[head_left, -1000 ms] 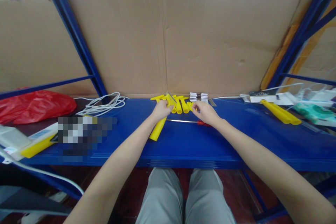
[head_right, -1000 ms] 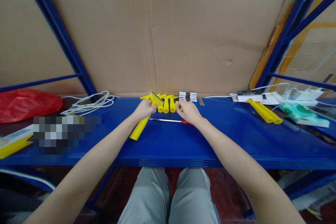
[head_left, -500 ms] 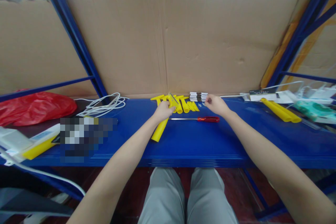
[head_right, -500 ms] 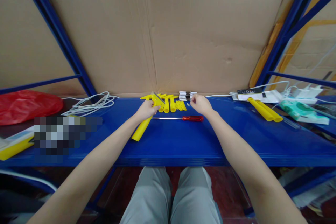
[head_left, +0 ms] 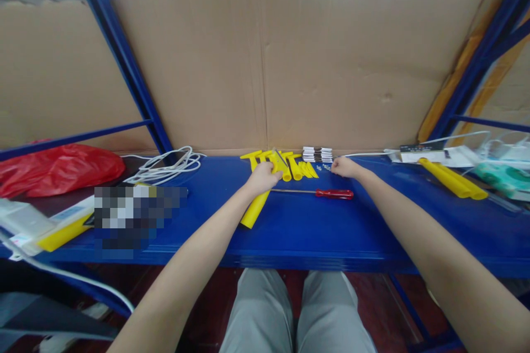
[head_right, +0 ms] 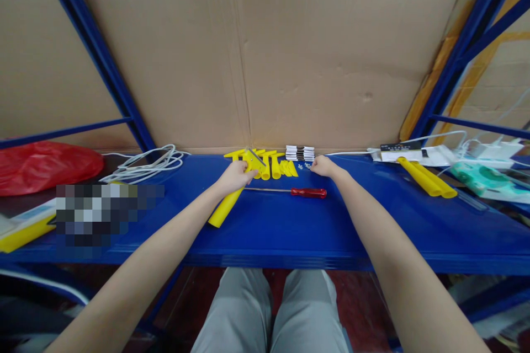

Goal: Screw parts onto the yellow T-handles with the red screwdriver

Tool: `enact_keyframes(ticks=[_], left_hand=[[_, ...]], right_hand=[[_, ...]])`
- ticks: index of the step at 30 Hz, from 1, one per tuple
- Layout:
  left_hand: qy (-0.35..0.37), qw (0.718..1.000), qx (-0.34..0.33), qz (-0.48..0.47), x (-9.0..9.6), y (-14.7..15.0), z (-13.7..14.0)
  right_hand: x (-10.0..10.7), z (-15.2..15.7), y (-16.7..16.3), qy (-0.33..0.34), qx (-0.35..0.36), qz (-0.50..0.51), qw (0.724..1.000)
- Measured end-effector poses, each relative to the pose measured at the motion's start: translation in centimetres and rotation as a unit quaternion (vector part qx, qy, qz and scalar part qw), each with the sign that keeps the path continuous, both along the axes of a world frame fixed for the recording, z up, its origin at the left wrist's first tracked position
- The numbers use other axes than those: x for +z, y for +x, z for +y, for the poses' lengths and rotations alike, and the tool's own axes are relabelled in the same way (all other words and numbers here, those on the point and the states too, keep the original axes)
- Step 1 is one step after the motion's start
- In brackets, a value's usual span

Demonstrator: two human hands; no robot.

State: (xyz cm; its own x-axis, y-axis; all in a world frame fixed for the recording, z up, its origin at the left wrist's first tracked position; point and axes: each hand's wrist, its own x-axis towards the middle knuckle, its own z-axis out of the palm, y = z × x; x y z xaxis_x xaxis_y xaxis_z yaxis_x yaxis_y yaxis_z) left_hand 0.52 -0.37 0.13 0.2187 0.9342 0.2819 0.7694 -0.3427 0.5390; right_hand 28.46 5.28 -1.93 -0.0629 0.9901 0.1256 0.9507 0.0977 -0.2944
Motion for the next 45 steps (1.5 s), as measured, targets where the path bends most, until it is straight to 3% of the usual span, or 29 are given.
enact_keyframes(ticks=[8, 16, 23, 29, 36, 45], left_hand=[[-0.011, 1.000, 0.000, 0.006, 0.3, 0.4, -0.6], [-0.004, 1.000, -0.007, -0.009, 0.3, 0.3, -0.5], [-0.067, 0.989, -0.028, -0.130, 0.0, 0.7, -0.1], [-0.167, 0.958, -0.099, -0.209, 0.0, 4.1, 0.3], [-0.266, 0.917, -0.123, -0.271, 0.9, 10.3, 1.5], [-0.350, 0.876, -0.063, -0.327, -0.2, 12.9, 3.8]], right_hand=[[-1.3, 0.7, 0.4, 0.038, 0.001, 0.008, 0.999], [-1.8, 0.9, 0.3, 0.056, -0.002, -0.051, 0.997], [-1.5, 0.0, 0.3, 0.072, -0.003, -0.092, 0.993], [-1.3, -0.5, 0.9, 0.067, -0.005, -0.074, 0.995], [-1.0, -1.2, 0.5, 0.057, -0.008, -0.073, 0.996], [-0.9, -1.4, 0.1, 0.058, -0.002, -0.071, 0.996]])
